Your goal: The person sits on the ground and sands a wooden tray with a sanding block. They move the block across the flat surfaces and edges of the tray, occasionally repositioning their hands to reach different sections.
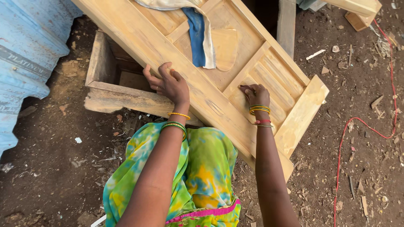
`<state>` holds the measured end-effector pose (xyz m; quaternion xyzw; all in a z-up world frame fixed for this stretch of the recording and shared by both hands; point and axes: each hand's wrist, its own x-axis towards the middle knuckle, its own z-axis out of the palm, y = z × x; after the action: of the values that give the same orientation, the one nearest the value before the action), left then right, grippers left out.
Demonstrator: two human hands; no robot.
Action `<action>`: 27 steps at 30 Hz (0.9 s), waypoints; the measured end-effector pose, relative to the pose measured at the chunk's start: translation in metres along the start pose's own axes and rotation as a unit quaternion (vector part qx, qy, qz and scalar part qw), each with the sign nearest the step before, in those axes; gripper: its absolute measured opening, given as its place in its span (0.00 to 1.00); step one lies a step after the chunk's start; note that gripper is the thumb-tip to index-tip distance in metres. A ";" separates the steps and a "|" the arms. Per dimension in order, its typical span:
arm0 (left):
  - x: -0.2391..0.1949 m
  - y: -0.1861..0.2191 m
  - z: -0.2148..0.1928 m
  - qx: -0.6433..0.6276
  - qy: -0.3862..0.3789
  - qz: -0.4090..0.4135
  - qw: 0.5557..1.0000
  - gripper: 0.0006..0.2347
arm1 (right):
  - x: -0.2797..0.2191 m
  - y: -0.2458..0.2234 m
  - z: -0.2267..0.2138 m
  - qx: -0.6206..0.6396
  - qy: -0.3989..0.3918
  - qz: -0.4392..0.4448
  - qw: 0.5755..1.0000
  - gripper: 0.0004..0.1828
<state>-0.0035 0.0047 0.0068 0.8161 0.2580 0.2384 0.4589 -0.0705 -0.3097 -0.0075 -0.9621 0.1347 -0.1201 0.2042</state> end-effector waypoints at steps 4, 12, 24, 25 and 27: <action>-0.005 -0.006 0.001 0.000 0.004 0.005 1.000 0.12 | 0.010 0.000 -0.012 0.052 0.027 0.124 0.991 0.07; 0.002 0.000 -0.003 -0.005 -0.025 -0.018 1.000 0.13 | -0.002 -0.036 0.014 -0.099 0.083 -0.187 0.974 0.04; -0.003 0.002 -0.002 0.009 -0.010 -0.005 1.000 0.12 | 0.016 -0.010 0.003 -0.087 -0.046 -0.220 0.970 0.03; 0.000 0.003 -0.002 0.001 -0.014 -0.010 1.000 0.12 | 0.019 -0.011 0.004 -0.068 -0.074 -0.231 0.968 0.04; 0.003 0.004 -0.002 -0.014 -0.024 -0.020 0.999 0.12 | 0.021 -0.011 0.005 -0.088 -0.041 -0.208 0.973 0.05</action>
<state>-0.0020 0.0058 0.0112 0.8094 0.2603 0.2132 0.4813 -0.0472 -0.3051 -0.0034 -0.9874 -0.0667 -0.1078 0.0951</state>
